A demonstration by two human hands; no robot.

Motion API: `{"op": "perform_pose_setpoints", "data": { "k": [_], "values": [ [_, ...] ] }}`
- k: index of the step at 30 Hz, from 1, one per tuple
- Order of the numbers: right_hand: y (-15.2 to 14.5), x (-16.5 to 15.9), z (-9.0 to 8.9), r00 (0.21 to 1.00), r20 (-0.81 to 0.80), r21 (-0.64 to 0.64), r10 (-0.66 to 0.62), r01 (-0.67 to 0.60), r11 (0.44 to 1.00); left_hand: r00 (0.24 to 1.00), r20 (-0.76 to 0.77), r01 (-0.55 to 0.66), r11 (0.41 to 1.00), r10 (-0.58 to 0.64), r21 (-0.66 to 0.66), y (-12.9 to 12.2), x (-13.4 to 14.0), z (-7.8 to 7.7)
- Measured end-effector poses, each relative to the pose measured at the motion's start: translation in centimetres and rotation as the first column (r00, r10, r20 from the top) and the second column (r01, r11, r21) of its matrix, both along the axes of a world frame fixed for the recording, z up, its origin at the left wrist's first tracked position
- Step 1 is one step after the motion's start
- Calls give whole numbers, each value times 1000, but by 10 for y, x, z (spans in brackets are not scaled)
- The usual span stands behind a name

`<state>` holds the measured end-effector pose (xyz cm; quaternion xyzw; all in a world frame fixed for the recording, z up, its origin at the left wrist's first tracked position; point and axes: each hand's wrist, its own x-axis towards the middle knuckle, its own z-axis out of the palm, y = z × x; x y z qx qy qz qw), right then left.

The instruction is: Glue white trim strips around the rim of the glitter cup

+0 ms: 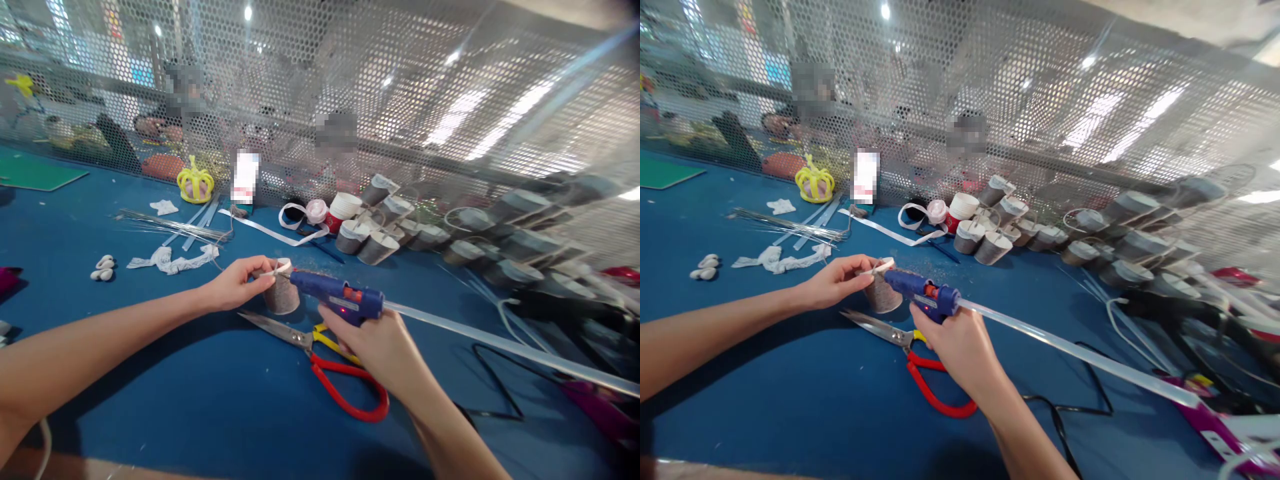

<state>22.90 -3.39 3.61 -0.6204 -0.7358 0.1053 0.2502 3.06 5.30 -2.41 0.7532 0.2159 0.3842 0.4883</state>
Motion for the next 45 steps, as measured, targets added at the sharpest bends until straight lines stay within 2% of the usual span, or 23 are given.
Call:
{"op": "perform_pose_setpoints", "data": {
  "k": [6,9,12,15,24,27,30,33,36,41,45],
  "values": [
    [2,0,-2,1000,-23,-29,5,-6,1000,1000,-9,0,1000,0,5,0,-1,-1],
    [4,-1,1,988,-115,-122,-99,84,989,1000,-5,11,1000,-11,12,0,-1,1],
    [5,-2,3,949,-194,-231,-247,201,952,1000,1,8,1000,-8,10,0,-1,2],
    [8,-2,1,907,-254,-280,-336,264,923,1000,-6,-1,1000,1,3,-1,0,1],
    [17,4,-7,881,-381,-264,-280,186,946,998,-35,-42,999,42,19,-1,1,1],
    [23,10,-15,821,-504,-245,-269,163,956,996,-65,-55,996,59,65,-4,0,5],
    [35,20,-26,753,-590,-202,-292,213,956,990,-120,-65,991,79,116,-7,0,10],
    [46,29,-34,828,-440,-151,-348,314,937,986,-145,-57,980,86,190,-10,-1,15],
    [54,36,-38,881,-259,-135,-395,372,918,978,-177,-52,946,114,321,-11,-2,19],
    [62,38,-45,894,-126,-157,-429,409,899,966,-231,40,816,116,577,-13,-3,28],
    [60,33,-44,871,-45,-42,-489,488,872,961,-260,117,713,95,691,-17,-1,33]
  ]
}}
